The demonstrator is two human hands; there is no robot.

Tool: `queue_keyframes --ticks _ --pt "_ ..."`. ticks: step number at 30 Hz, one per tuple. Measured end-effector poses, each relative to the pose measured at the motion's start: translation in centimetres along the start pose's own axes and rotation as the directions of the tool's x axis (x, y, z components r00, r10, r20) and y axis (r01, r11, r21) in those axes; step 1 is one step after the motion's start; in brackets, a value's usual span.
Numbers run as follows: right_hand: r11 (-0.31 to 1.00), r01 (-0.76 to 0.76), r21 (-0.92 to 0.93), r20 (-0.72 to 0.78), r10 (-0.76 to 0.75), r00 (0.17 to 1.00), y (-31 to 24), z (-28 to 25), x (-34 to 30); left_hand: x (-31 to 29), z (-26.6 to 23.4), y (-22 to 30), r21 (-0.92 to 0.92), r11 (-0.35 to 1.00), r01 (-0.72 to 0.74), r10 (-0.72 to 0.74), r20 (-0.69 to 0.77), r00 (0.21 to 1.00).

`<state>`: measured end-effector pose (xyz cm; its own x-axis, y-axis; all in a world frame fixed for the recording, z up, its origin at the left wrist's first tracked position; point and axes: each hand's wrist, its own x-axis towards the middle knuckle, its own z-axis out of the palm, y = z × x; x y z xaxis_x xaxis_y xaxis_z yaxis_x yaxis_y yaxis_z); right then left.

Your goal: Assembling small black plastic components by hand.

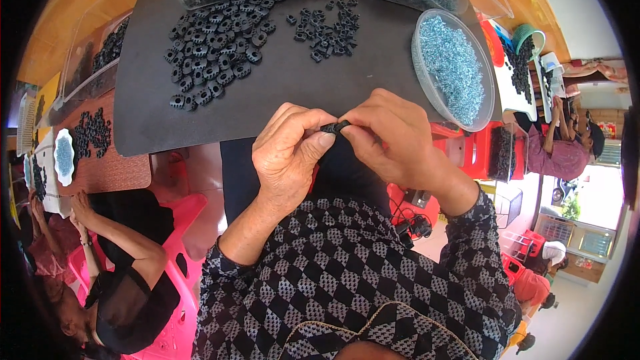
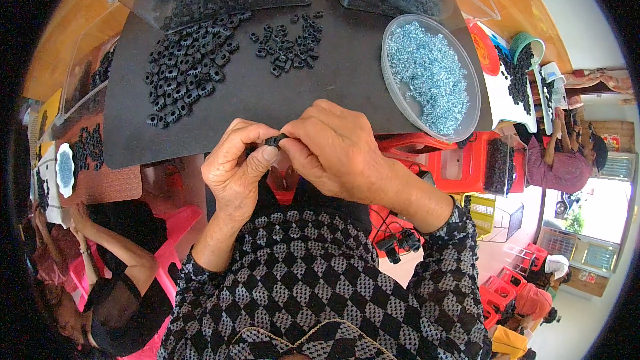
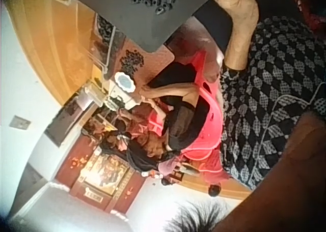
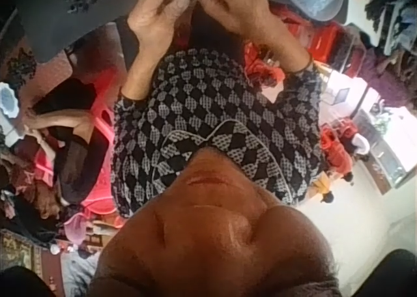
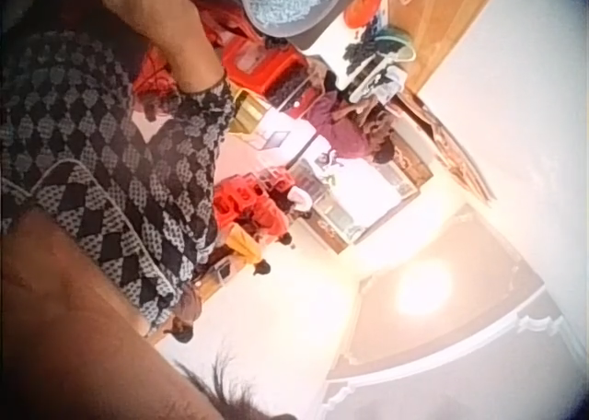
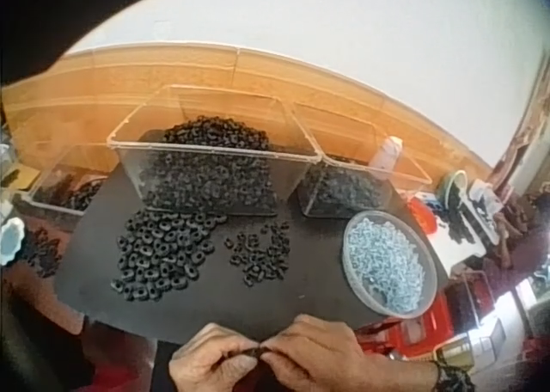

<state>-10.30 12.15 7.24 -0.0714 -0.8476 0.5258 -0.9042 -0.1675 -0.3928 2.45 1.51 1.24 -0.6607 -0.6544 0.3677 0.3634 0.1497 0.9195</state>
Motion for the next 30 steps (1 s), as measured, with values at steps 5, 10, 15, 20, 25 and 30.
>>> queue_keyframes --ticks 5,10,15,20,25,30 --pt "0.993 -0.11 0.034 0.223 0.1 0.97 -0.3 -1.2 0.7 0.4 -0.2 0.2 0.094 0.986 -0.139 0.134 0.049 0.99" --pt "0.998 -0.049 0.033 0.262 0.038 0.964 0.1 -1.1 0.8 0.4 -0.2 0.0 0.151 0.969 -0.197 0.186 0.087 0.979" --pt "0.998 0.011 0.056 0.231 -0.023 0.973 0.4 -0.3 0.6 0.2 -0.3 -0.2 0.152 0.965 -0.213 0.203 0.079 0.976" --pt "0.999 0.053 0.003 0.293 -0.052 0.955 0.2 -0.3 0.6 -0.3 -0.3 -0.6 0.241 0.937 -0.254 0.242 0.078 0.967" --pt "0.995 0.077 -0.057 0.31 -0.056 0.949 0.2 -0.1 0.4 -0.4 -0.3 -0.9 0.291 0.918 -0.271 0.258 0.083 0.963" --pt "1.0 -0.013 0.016 0.298 0.008 0.955 0.4 -0.2 0.5 -0.4 -0.2 -0.7 0.219 0.95 -0.221 0.211 0.067 0.975"
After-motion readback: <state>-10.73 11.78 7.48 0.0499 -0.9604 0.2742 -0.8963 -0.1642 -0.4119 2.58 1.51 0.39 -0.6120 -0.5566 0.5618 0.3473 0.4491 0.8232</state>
